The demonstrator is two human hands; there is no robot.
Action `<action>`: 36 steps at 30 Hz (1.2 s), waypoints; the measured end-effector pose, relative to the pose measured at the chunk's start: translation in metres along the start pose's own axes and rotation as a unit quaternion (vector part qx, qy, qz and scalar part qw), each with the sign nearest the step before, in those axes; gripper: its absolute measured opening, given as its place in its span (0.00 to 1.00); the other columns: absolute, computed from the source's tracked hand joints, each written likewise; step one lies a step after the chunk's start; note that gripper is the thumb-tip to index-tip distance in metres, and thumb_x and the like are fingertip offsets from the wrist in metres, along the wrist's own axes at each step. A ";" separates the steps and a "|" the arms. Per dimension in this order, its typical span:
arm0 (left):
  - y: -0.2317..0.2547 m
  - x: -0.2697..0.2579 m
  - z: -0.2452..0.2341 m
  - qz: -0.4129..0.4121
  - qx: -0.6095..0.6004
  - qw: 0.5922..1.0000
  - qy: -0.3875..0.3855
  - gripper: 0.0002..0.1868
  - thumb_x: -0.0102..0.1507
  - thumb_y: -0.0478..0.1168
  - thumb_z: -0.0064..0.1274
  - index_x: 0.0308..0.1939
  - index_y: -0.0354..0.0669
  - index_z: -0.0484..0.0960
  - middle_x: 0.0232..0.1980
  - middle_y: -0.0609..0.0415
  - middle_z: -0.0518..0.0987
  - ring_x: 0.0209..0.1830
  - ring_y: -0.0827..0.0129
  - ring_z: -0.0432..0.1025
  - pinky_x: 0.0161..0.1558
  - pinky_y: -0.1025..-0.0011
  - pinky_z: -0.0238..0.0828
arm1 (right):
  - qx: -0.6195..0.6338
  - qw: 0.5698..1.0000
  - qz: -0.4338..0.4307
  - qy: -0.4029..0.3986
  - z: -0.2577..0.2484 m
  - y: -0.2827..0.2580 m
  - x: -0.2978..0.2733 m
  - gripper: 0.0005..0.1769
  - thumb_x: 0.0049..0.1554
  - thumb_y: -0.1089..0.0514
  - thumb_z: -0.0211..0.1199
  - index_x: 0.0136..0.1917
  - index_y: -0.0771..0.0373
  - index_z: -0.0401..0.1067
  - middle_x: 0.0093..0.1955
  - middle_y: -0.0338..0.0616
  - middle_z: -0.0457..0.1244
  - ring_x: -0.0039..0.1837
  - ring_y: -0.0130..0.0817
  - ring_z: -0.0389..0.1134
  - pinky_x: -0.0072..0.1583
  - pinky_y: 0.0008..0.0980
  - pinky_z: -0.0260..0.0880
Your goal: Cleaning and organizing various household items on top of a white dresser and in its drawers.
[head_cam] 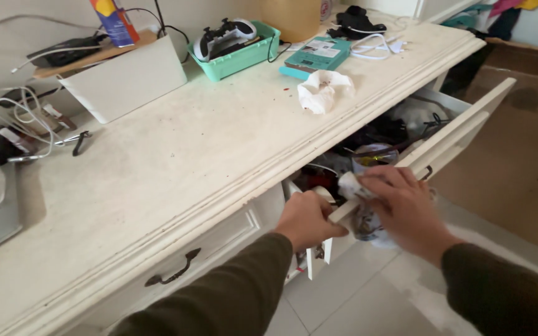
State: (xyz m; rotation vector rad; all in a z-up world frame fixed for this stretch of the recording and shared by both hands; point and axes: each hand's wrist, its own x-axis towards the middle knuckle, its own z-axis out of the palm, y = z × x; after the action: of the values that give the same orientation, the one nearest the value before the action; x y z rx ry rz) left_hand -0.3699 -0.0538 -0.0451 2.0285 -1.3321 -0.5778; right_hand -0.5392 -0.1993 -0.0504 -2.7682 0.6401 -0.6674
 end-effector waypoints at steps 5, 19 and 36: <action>0.024 0.046 0.003 0.026 0.071 0.993 -0.093 0.30 0.44 0.56 0.69 0.42 0.40 0.87 0.40 0.42 0.85 0.39 0.53 0.81 0.45 0.63 0.76 | 0.014 0.998 -0.040 0.037 -0.012 0.040 0.015 0.24 0.52 0.60 0.63 0.63 0.52 0.75 0.67 0.35 0.61 0.70 0.42 0.58 0.66 0.47 0.56; 0.112 0.169 0.094 0.010 0.050 0.998 0.038 0.27 0.49 0.50 0.65 0.46 0.34 0.85 0.46 0.33 0.83 0.51 0.45 0.79 0.53 0.58 0.75 | 0.034 0.998 -0.047 0.010 -0.055 0.184 0.059 0.26 0.53 0.59 0.61 0.66 0.50 0.74 0.66 0.37 0.60 0.70 0.42 0.58 0.65 0.47 0.55; 0.182 0.274 0.121 0.085 0.173 0.976 0.097 0.41 0.47 0.54 0.68 0.61 0.45 0.71 0.61 0.53 0.72 0.67 0.60 0.63 0.67 0.49 0.52 | -0.008 0.997 0.009 0.075 -0.070 0.309 0.097 0.25 0.53 0.60 0.60 0.65 0.52 0.76 0.66 0.38 0.61 0.69 0.45 0.58 0.67 0.50 0.54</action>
State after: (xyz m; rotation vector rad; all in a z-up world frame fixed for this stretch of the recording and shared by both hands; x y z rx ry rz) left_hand -0.4595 -0.3902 -0.0055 2.1447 -1.5484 -0.0683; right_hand -0.6057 -0.5236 -0.0475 -2.7413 0.7017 -0.8752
